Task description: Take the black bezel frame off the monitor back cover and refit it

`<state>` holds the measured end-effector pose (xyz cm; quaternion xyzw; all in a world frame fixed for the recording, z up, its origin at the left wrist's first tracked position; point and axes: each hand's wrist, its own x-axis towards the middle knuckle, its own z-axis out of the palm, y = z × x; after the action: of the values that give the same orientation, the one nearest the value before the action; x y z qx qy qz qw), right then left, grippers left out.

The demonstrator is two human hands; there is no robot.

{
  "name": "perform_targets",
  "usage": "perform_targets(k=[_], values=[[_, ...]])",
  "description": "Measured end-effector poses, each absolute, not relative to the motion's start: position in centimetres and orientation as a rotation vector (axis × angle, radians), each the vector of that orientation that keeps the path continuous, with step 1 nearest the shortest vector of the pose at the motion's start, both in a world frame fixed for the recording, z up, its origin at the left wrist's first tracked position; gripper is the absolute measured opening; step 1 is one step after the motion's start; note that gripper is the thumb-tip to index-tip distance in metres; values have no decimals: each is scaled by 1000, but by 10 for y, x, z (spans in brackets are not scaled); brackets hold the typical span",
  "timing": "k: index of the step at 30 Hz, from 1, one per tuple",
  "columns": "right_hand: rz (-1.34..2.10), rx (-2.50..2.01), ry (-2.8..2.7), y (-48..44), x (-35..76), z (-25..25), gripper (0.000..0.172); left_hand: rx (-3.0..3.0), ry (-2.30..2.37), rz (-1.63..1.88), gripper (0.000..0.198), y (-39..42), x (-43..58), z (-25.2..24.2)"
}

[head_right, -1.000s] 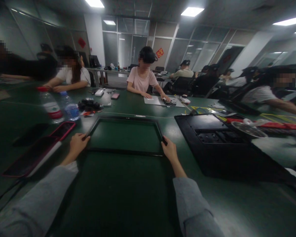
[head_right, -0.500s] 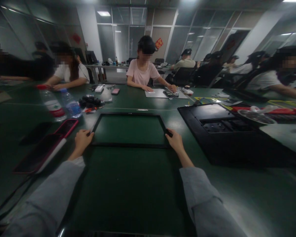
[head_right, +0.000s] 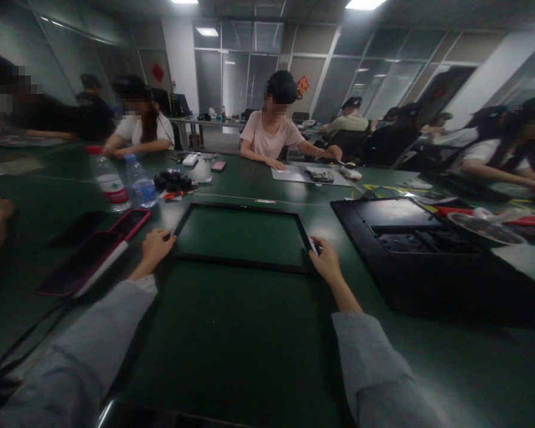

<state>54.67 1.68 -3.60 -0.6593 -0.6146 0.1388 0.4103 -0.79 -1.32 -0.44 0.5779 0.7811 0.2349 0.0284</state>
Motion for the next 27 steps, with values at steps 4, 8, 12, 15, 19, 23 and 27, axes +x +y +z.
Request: perform_targets(k=[4,8,12,15,19,23,27], values=[[325,-1627,-1549,18,546,-39,55,1779,2399,707,49,-13,-8,-3],[295,-1647,-1544,18,544,-38,50,1749,2408,736,48,-14,-6,-2],[261,-1670,-1565,15,542,-38,49,1775,2409,731,49,-13,-6,-4],[244,-1666,-1575,14,542,-38,47,1793,2407,702,50,-11,-7,-6],[239,-1639,-1573,14,542,-38,45,1787,2410,725,49,-12,-4,-6],[204,-1673,-1517,14,540,-35,42,1851,2230,797,63,-21,7,2],[214,-1672,-1454,10,535,-28,38,2099,1878,644,71,-34,21,13]])
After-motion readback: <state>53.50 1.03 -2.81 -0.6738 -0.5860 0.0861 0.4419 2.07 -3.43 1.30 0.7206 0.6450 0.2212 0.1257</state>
